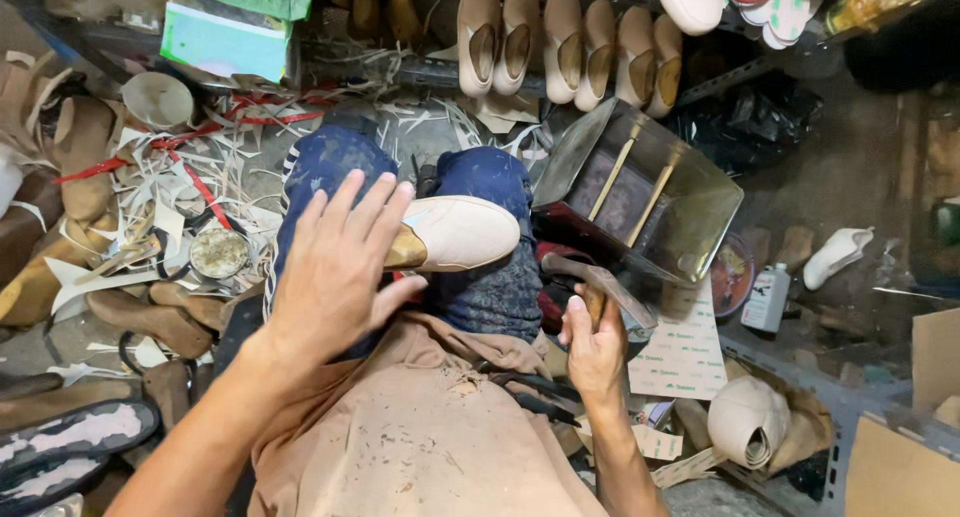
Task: The person holds a light-colored shoe on their lap and uses a curved metal tool to scrape and shape the sole and heel area. They rotate the shoe to work on different sides and occasionally inspect the surface before continuing the scraping process.
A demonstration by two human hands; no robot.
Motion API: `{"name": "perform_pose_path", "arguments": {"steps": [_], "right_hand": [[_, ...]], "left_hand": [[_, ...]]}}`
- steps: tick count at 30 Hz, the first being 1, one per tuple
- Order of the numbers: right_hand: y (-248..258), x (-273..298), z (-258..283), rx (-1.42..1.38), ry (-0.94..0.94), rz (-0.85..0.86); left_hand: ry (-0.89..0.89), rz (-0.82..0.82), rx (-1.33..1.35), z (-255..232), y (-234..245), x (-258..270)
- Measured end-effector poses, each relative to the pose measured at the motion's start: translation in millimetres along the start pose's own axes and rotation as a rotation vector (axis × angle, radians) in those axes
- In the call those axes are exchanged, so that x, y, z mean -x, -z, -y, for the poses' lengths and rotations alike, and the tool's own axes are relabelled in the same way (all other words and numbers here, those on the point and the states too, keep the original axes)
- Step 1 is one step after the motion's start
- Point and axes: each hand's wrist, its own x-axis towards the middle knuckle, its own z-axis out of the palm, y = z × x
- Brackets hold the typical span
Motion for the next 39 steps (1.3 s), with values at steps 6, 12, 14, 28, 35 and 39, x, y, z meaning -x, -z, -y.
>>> {"name": "perform_pose_path", "arguments": {"steps": [6,12,14,28,35,39], "right_hand": [[1,2,15,0.057,0.037,0.073],[12,-33,54,0.097,0.374,0.194],[11,-48,88,0.111,0.489,0.225],[-30,-95,179,0.398,0.497,0.509],[-17,-66,139,0.437,0.347,0.591],[-21,-25,93,0.428,0.327,0.295]], "left_hand": [[0.122,-0.105,0.053,4,-26,25],[0.133,-0.21,-0.061,-27,-39,35],[0.123,-0.232,-0.1,-27,-47,37],[0.106,-0.283,-0.135,-31,-52,45],[0.125,-0.233,-0.075,-25,-42,35],[0.119,-0.18,-0.06,-22,-41,30]]}}
